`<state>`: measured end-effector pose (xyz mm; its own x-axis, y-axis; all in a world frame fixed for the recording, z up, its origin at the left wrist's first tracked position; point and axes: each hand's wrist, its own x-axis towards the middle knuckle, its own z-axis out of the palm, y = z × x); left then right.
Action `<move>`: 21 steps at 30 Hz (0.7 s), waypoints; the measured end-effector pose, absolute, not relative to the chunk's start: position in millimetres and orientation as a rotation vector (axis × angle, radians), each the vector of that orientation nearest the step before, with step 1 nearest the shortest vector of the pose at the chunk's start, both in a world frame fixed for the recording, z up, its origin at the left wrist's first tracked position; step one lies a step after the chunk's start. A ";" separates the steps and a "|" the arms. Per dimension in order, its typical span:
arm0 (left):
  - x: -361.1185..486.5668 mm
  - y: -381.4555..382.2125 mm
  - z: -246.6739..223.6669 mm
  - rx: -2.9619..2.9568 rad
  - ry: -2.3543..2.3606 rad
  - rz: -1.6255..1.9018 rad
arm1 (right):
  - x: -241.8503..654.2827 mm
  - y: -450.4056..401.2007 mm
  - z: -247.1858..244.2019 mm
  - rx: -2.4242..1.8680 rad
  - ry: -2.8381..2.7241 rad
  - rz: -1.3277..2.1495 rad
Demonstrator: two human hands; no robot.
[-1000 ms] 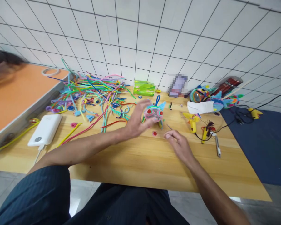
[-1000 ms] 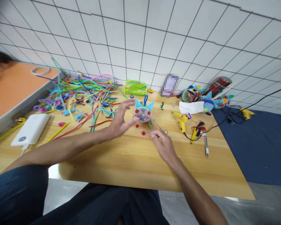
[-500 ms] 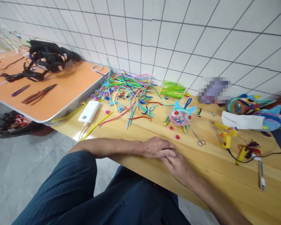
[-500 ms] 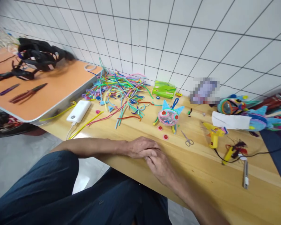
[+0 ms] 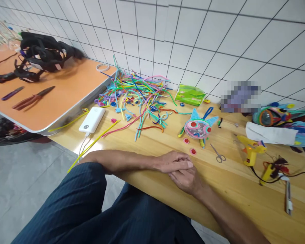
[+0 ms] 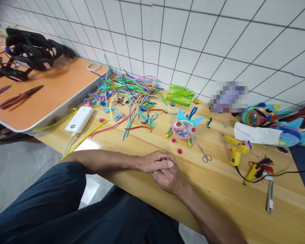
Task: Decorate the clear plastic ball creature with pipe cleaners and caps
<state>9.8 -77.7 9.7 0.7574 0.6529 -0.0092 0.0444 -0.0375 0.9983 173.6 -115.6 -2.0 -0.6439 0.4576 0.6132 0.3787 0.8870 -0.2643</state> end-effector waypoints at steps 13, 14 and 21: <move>-2.9 -84.5 10.6 1.617 0.500 0.616 | 168.3 -122.5 -3.0 -0.592 -2.343 0.198; -3.1 -84.7 10.8 1.627 0.502 0.620 | 168.1 -122.5 -2.8 -0.586 -2.334 0.198; -0.2 -84.5 14.3 1.659 0.521 0.614 | 171.5 -121.0 -2.9 -0.525 -2.329 0.200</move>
<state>-0.2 -84.5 14.3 0.7578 0.6434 0.1086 0.0017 -0.1683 0.9857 171.5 -121.0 -2.9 -0.6515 0.4261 0.6277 0.3128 0.9047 -0.2894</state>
